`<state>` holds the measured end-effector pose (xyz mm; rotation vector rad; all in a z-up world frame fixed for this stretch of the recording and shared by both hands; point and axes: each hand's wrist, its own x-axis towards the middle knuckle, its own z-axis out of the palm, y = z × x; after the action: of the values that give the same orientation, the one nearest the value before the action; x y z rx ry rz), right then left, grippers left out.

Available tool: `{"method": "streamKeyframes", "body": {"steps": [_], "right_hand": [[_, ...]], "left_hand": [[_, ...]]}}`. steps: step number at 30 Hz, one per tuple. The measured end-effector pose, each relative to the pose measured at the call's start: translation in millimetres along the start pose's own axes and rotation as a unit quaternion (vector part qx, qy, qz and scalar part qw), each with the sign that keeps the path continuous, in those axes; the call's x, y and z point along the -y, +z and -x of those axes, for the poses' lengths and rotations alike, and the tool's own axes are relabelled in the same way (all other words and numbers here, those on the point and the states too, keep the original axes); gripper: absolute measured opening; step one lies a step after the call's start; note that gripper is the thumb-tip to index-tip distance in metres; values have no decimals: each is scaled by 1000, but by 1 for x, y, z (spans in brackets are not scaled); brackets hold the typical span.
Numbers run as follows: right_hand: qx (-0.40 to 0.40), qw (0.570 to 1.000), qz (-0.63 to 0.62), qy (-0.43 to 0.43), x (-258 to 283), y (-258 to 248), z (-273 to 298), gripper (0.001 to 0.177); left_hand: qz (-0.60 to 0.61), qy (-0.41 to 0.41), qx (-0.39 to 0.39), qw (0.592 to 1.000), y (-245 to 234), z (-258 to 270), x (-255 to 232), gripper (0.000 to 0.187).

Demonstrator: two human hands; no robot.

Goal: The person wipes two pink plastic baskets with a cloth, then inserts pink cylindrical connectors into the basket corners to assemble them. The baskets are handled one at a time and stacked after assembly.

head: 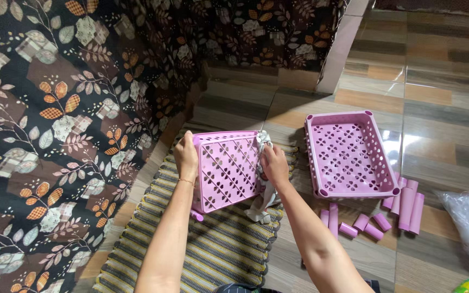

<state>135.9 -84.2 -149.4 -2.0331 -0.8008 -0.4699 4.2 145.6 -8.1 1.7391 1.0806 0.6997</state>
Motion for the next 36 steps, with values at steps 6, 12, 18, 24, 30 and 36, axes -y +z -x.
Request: {"method": "streamKeyframes", "body": {"steps": [6,12,18,24,30,36], "right_hand": [[49,999,-11,19,9,-5,31,33],[41,998,-44,18,10,-13,48,34],[59,996,-30,53,8,-13,69,32],[112,990,-16,84,1,-23,100,33],[160,982,-25,98,0,-45,104,37],[61,990,-126,19,73,-54,82,32]], "left_hand": [[-17,-52,-18,998,-10,-2,14,66],[-1,-50,-60,997,-18,9,18,68],[-29,-67,-63,995,-18,15,15,71],[-18,-66,-85,994,-20,17,20,69],[-33,-57,-95,993,-18,16,28,67],[-63,-38,-86,994,-9,14,25,73]]}}
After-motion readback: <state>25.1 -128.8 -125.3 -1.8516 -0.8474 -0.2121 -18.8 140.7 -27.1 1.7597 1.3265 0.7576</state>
